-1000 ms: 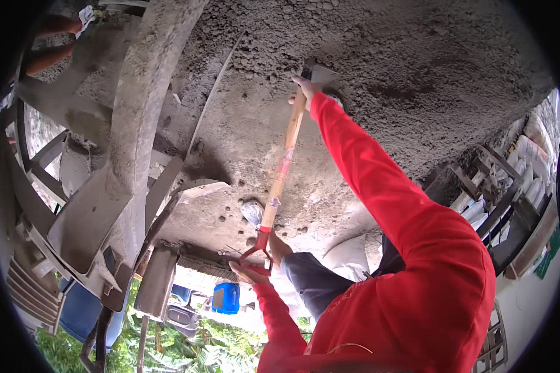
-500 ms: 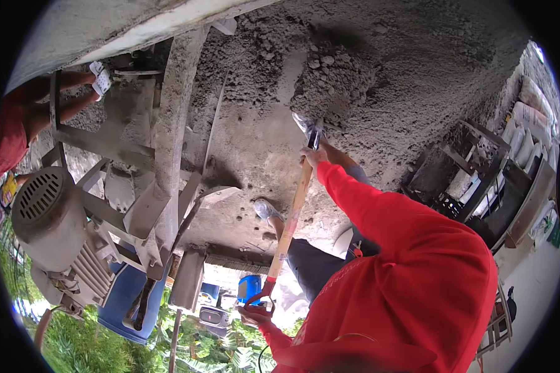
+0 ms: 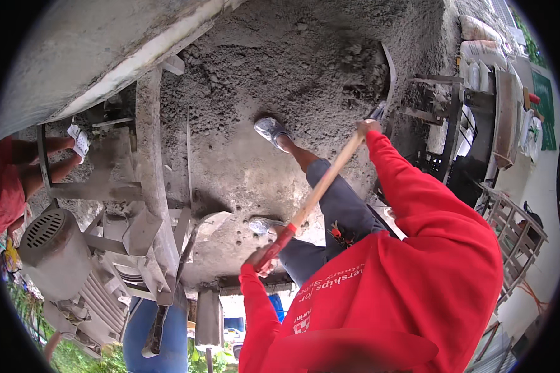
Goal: Shovel concrete mixture from a pile on the ground.
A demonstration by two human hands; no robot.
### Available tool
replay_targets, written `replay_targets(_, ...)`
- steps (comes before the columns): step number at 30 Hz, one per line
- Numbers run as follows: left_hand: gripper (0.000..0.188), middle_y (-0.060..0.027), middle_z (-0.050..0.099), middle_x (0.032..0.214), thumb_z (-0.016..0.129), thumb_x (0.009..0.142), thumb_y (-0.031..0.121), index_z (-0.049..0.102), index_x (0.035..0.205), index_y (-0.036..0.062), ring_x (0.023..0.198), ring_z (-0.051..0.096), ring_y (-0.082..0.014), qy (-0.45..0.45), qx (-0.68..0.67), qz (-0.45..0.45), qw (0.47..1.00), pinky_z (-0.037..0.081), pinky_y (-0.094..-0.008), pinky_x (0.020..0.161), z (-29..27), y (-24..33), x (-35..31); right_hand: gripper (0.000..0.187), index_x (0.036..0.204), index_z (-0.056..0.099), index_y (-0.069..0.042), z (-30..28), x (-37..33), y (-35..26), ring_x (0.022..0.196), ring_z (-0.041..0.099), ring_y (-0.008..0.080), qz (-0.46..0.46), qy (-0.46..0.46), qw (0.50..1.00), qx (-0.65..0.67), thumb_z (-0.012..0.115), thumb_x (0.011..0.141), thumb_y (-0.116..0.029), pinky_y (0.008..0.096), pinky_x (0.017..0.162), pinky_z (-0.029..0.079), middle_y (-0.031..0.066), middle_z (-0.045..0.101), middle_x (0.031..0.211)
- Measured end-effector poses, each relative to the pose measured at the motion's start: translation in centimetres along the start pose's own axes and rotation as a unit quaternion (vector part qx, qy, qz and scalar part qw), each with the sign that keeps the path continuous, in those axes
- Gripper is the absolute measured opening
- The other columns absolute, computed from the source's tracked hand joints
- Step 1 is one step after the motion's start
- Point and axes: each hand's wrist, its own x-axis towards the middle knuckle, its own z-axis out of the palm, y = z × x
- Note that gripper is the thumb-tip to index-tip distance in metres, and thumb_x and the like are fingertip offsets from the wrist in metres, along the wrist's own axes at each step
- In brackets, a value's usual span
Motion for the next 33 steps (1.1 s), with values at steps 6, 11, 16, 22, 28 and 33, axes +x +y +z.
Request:
replay_targets(6, 0.057, -0.0048, 0.052, 0.053, 0.057, 0.078, 0.062, 0.061, 0.076, 0.0056, 0.041, 0.049, -0.0163, 0.252, -0.145, 0.230, 0.929, 0.041, -0.0302, 0.040, -3.7, -17.9, 3.2, 0.030, 0.070, 0.063, -0.002, -2.3, -17.8, 7.2, 0.056, 0.060, 0.0266, -0.167, -0.069, 0.983, -0.039, 0.068, 0.070, -0.031, 0.0405, 0.054, 0.050, 0.0135, 0.063, 0.069)
replay_targets(11, 0.055, -0.0065, 0.052, 0.053, 0.052, 0.085, 0.058, 0.060, 0.076, 0.0044, 0.042, 0.050, -0.0181, 0.311, -0.421, 0.313, 0.792, 0.044, -0.0321, 0.041, -2.1, -32.9, 4.9, 0.021, 0.087, 0.051, -0.005, 2.8, -31.5, 13.0, 0.067, 0.056, 0.0264, 0.048, -0.393, 0.859, 0.324, 0.059, 0.077, -0.023, 0.0395, 0.064, 0.050, 0.0101, 0.054, 0.077)
replay_targets(16, 0.061, -0.0032, 0.037, 0.042, 0.042, 0.086, 0.063, 0.042, 0.056, 0.0100, 0.032, 0.039, -0.0191, 0.485, -0.561, 0.273, 0.613, 0.032, -0.0305, 0.029, 2.5, -44.7, 10.5, 0.021, 0.092, 0.050, -0.004, 20.0, -39.2, 23.5, 0.069, 0.059, 0.0260, 0.117, -0.490, 0.845, 0.179, 0.061, 0.074, -0.008, 0.0378, 0.061, 0.052, 0.0119, 0.054, 0.080)
replay_targets(22, 0.063, -0.0029, 0.039, 0.036, 0.045, 0.086, 0.061, 0.041, 0.050, 0.0099, 0.030, 0.040, -0.0167, 0.629, -0.569, 0.142, 0.510, 0.041, -0.0307, 0.033, 6.9, -50.7, 8.2, 0.027, 0.089, 0.057, 0.005, 33.3, -50.4, 36.1, 0.061, 0.063, 0.0269, 0.141, -0.506, 0.848, -0.063, 0.064, 0.076, -0.017, 0.0366, 0.054, 0.057, 0.0149, 0.061, 0.077)
replay_targets(28, 0.058, -0.0018, 0.037, 0.039, 0.047, 0.083, 0.065, 0.044, 0.059, 0.0124, 0.033, 0.042, -0.0165, 0.582, -0.596, 0.115, 0.541, 0.040, -0.0288, 0.035, -1.7, -40.8, 3.8, 0.019, 0.080, 0.057, 0.005, 43.9, -48.8, 29.5, 0.051, 0.060, 0.0267, 0.070, -0.499, 0.856, -0.114, 0.059, 0.077, -0.013, 0.0384, 0.045, 0.053, 0.0145, 0.060, 0.070)
replay_targets(33, 0.058, -0.0027, 0.040, 0.041, 0.044, 0.088, 0.059, 0.041, 0.056, 0.0106, 0.034, 0.043, -0.0160, 0.585, -0.520, 0.210, 0.586, 0.040, -0.0286, 0.034, -10.7, -25.4, 4.5, 0.015, 0.078, 0.053, 0.002, 51.1, -41.8, 13.3, 0.049, 0.055, 0.0234, 0.061, -0.435, 0.898, 0.033, 0.062, 0.078, -0.010, 0.0383, 0.042, 0.050, 0.0121, 0.055, 0.064)
